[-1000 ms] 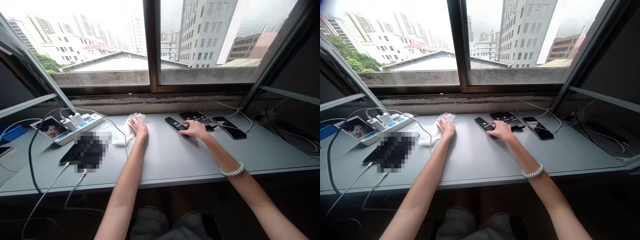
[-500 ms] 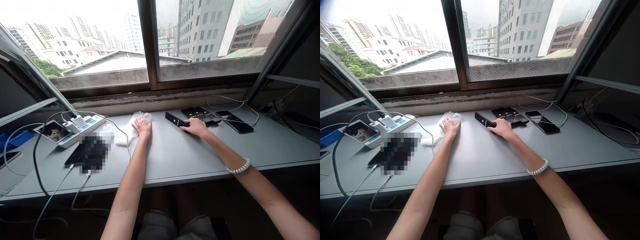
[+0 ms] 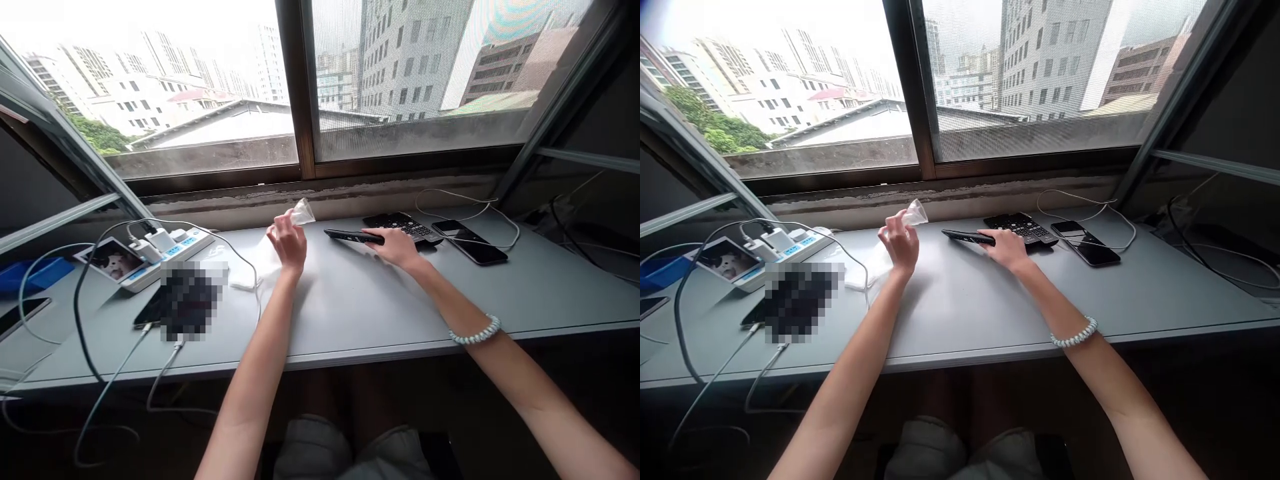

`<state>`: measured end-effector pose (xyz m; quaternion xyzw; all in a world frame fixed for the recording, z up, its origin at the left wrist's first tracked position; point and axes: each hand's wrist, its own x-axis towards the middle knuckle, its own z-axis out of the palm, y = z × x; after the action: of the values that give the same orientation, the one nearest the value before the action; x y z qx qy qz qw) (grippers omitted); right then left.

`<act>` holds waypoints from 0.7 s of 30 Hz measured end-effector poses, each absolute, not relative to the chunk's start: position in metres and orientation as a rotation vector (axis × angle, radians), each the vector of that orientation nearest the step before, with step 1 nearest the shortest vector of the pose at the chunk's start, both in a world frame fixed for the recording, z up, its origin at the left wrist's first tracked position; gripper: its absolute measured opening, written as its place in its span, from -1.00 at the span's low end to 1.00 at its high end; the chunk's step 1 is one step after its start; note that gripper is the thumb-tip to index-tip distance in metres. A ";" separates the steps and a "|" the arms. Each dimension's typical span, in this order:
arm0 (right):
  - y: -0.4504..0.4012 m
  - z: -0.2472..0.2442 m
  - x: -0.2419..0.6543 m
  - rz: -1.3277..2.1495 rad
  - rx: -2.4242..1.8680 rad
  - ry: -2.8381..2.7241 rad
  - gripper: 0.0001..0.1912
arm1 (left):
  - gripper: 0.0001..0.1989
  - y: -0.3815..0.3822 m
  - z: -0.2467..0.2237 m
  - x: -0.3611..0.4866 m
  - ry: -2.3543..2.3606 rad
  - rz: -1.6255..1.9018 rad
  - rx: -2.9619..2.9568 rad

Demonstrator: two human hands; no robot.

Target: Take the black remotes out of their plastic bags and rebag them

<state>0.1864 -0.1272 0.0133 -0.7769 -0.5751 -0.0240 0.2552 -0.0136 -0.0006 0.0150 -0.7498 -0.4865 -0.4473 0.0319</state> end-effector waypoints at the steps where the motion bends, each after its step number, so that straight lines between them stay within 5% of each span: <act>1: -0.127 0.014 0.187 -0.071 -2.100 -1.566 -0.60 | -0.56 -0.002 0.014 -0.011 -1.430 -1.334 -2.367; 7: -0.130 0.015 0.185 -0.064 -2.086 -1.627 -0.60 | -0.44 0.002 -0.005 -0.006 -1.160 -0.725 -2.859; 21: -0.131 0.015 0.188 -0.132 -1.943 -1.753 -0.54 | -0.79 -0.032 0.027 0.006 -0.972 -0.927 -2.720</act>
<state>0.1883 -0.1314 0.0152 -0.7166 -0.6463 -0.0486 0.2576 0.0058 -0.0320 0.0268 -0.8953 -0.3201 -0.3050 0.0540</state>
